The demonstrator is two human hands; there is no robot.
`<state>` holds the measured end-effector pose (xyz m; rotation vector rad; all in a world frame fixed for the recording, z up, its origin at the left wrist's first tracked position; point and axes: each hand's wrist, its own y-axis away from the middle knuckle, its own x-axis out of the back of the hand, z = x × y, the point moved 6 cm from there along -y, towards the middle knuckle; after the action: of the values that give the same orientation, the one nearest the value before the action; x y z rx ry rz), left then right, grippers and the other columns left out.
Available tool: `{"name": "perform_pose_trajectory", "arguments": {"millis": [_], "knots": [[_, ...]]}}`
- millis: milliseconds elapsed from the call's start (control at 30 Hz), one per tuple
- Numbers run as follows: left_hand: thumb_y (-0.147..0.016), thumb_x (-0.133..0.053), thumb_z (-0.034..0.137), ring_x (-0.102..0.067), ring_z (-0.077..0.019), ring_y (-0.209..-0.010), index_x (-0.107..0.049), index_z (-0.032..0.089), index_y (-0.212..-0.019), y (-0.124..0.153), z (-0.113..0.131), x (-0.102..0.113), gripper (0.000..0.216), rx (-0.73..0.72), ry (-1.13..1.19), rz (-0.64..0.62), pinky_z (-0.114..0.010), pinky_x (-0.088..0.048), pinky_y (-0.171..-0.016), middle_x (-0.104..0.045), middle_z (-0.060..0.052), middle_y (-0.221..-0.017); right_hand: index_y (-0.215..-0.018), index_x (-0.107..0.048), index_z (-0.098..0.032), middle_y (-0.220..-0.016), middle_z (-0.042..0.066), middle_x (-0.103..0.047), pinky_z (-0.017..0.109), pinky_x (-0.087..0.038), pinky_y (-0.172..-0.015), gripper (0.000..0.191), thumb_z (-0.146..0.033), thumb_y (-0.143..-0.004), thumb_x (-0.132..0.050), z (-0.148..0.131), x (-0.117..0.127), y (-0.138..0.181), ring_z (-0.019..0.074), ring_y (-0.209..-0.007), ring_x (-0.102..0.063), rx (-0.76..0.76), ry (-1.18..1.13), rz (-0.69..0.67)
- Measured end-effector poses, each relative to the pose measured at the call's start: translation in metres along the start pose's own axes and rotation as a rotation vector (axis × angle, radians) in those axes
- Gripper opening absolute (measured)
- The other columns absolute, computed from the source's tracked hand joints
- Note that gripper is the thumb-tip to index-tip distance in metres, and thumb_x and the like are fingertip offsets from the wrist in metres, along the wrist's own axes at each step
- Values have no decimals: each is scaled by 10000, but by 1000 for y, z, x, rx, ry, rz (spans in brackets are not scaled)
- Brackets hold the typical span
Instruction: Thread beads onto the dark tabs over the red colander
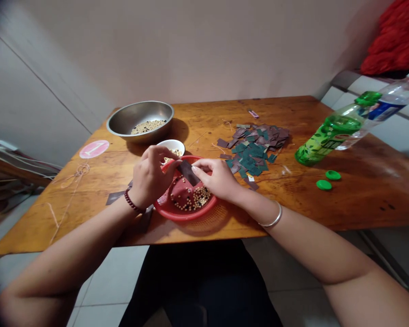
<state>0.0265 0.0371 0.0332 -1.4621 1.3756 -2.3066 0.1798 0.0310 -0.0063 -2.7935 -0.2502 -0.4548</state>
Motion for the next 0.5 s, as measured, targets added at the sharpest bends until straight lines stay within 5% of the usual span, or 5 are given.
{"name": "perform_pose_trajectory", "arguments": {"millis": [300,500], "knots": [[-827,-577,235,-568,-198,-956,-435,198,-1065,-5,-1,-2,280,-25,53,-40,-357,-412,-867,-664,-32,-949,-857,-669,-140,-866,73,-710,281,-512,-733,199,-296,-830,-549,5,5,-3,173,-786,-657,-13,-17,62],[-827,-563,241,-562,-218,-966,-487,208,-1028,-18,-39,1,218,128,-48,11,-375,-365,-857,-673,-50,-1003,-852,-673,-135,-849,82,-712,289,-514,-708,206,-300,-821,-554,8,7,-2,180,-757,-657,-49,11,86]]}}
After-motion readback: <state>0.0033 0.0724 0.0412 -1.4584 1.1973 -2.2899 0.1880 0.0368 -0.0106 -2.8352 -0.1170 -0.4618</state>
